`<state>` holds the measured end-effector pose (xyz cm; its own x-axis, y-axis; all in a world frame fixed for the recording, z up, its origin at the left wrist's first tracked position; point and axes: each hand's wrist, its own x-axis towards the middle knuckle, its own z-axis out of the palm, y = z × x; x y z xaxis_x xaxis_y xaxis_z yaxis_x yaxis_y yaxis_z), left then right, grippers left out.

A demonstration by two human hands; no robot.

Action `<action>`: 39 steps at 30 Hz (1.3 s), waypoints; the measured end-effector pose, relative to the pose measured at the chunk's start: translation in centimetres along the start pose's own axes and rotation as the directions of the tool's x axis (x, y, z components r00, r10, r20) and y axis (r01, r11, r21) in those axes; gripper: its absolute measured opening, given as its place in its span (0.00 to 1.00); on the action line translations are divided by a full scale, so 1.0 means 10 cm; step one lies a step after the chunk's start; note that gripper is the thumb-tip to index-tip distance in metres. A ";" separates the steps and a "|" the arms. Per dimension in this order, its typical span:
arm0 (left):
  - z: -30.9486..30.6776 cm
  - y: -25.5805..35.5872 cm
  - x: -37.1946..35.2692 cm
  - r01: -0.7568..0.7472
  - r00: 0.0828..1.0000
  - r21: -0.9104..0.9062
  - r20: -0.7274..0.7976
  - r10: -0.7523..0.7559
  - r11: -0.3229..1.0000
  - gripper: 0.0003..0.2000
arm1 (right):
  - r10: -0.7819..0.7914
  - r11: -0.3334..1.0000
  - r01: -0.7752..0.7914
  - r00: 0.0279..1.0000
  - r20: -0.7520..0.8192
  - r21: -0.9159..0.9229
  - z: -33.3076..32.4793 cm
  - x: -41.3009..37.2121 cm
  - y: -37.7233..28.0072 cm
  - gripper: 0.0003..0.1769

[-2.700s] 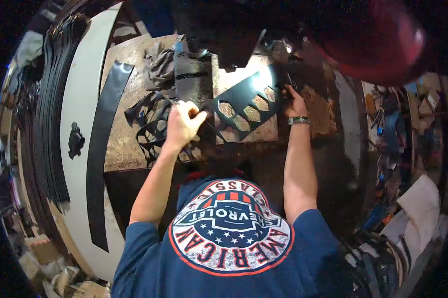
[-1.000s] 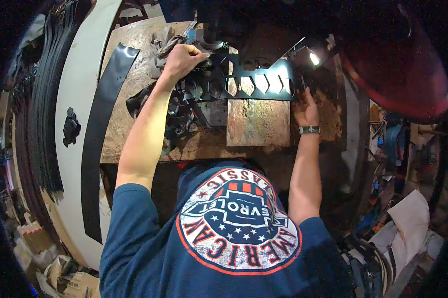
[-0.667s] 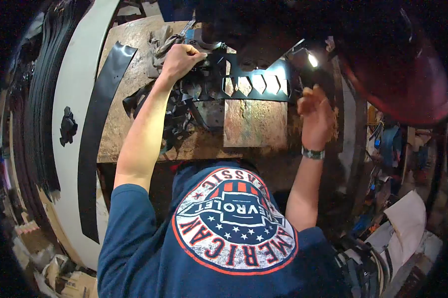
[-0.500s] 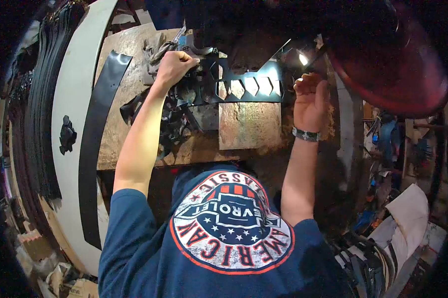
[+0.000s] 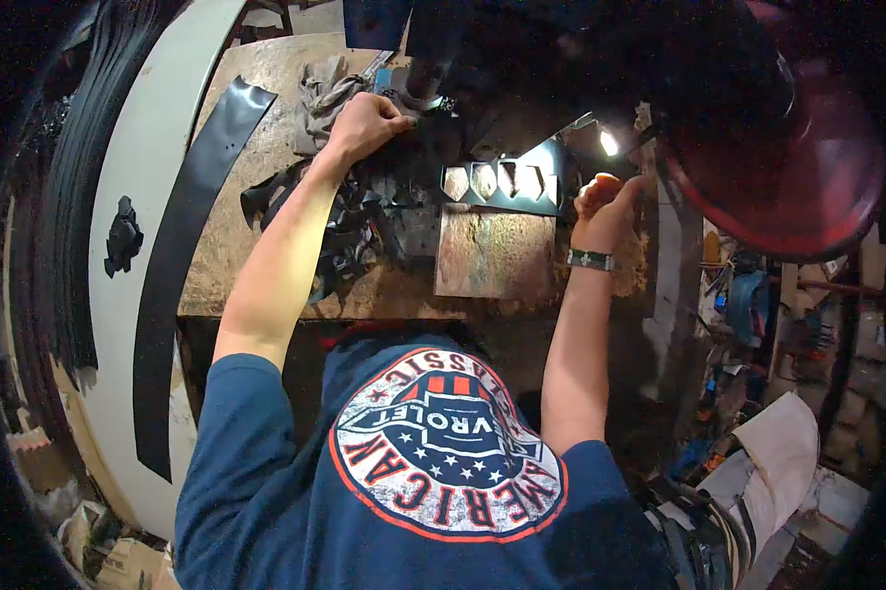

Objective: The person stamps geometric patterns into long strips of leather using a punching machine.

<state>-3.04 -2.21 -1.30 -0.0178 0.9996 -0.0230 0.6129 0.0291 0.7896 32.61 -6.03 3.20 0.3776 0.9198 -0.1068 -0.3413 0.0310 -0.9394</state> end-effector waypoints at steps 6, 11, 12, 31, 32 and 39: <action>-0.05 0.11 -0.17 -0.106 0.994 0.141 0.007 0.106 0.984 0.12 | -0.420 0.511 0.303 0.905 0.074 -0.805 -0.35 0.36 0.52 0.33; -0.12 0.43 -1.06 -0.026 0.922 0.096 0.387 -0.014 0.995 0.13 | -0.031 0.488 -0.029 0.998 -0.050 -0.872 -0.43 -0.01 0.44 0.43; -0.08 0.40 -1.19 -0.043 0.903 0.084 0.430 0.003 0.996 0.15 | -0.047 0.496 -0.014 0.998 -0.042 -0.868 -0.51 -0.10 0.51 0.44; 0.84 1.15 -1.57 -0.011 0.979 0.221 -0.194 0.055 0.975 0.22 | 0.396 0.860 -0.477 0.849 0.350 0.182 -0.81 -0.62 0.05 0.11; 0.83 1.13 -1.53 -0.012 0.988 0.223 -0.145 0.045 0.975 0.21 | 0.418 0.826 -0.527 0.810 0.411 0.199 -0.74 -0.72 -0.11 0.11; 1.07 0.88 -1.37 -0.320 0.941 0.191 -0.047 0.334 0.928 0.16 | 0.247 0.958 -0.282 0.898 0.364 0.046 -0.42 -1.23 0.01 0.17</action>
<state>11.03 -15.64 -0.54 0.1514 0.9506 0.2709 0.7251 -0.2931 0.6231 31.51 -18.96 3.02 -0.0587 0.9761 -0.2092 -0.4732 -0.2117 -0.8551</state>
